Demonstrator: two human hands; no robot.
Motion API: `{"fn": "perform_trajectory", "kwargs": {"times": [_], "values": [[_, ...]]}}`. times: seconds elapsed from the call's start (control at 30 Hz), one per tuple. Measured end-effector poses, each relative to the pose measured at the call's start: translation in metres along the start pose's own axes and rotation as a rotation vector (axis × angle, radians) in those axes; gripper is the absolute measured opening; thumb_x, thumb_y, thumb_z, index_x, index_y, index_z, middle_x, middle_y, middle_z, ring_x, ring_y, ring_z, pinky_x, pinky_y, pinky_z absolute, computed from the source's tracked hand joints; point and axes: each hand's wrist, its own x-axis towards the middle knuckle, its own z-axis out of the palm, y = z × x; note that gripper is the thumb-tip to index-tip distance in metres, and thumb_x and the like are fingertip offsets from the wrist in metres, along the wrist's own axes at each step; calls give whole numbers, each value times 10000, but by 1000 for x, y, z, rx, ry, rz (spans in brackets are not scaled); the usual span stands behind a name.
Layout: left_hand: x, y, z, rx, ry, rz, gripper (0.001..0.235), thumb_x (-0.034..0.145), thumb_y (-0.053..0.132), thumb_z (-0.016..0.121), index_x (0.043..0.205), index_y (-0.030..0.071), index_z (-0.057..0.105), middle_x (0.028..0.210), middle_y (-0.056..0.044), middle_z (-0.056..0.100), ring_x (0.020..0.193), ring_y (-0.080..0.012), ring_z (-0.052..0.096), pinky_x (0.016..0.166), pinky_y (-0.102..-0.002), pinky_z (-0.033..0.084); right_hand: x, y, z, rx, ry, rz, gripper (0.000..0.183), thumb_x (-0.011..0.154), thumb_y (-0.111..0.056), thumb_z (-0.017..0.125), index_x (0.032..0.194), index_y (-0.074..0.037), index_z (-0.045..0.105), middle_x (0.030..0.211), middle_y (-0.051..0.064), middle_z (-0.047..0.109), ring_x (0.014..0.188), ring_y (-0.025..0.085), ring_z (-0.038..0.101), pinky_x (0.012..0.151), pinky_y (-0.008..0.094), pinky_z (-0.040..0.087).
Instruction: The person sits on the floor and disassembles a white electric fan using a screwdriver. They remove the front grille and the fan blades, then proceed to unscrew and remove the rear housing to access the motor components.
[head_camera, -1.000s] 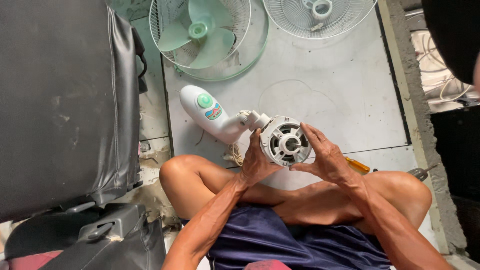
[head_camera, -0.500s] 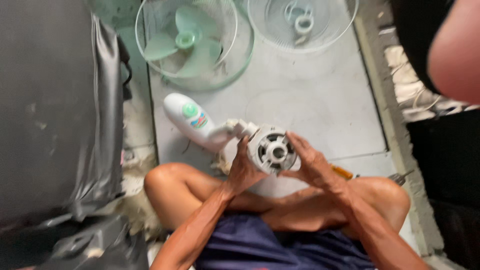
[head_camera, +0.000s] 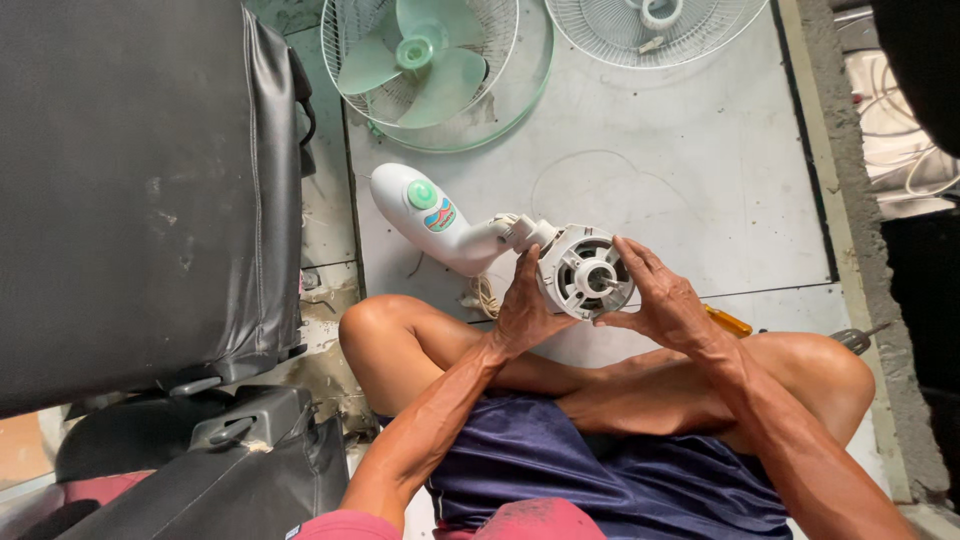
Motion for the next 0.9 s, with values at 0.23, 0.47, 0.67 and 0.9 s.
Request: {"fn": "perform_trajectory", "kwargs": {"times": [0.23,0.47,0.67,0.9], "values": [[5,5,-7,-42,-18,23,1281,584,494,966,1526,-138,372,1319,-380,554,1193,-539,623,1006,-528,572,-1,2,-1,17,-72,22,1253,566,-335,948,1643,-114,348,1485,251,530,1301,475,581,972,635,536],[-4,0,-7,-77,-109,-82,1420,556,579,959,1578,-131,273,1435,-410,477,1296,-561,547,1103,-538,503,5,-4,-8,-3,-90,35,1244,599,-332,937,1657,-127,316,1522,198,506,1264,446,609,880,619,570],[5,14,-41,-80,-241,-179,1277,743,760,715,1649,5,224,1531,-327,452,1343,-515,525,1126,-530,471,3,0,-7,-44,-143,29,1218,640,-382,911,1657,-134,289,1555,166,459,1317,397,579,832,610,595],[40,13,-59,248,-91,157,1025,799,868,647,1499,124,575,1451,-257,498,1355,-467,495,1125,-562,335,0,1,-9,-71,-150,-10,1223,654,-523,895,1639,-118,294,1547,169,447,1393,347,524,797,608,607]]}}
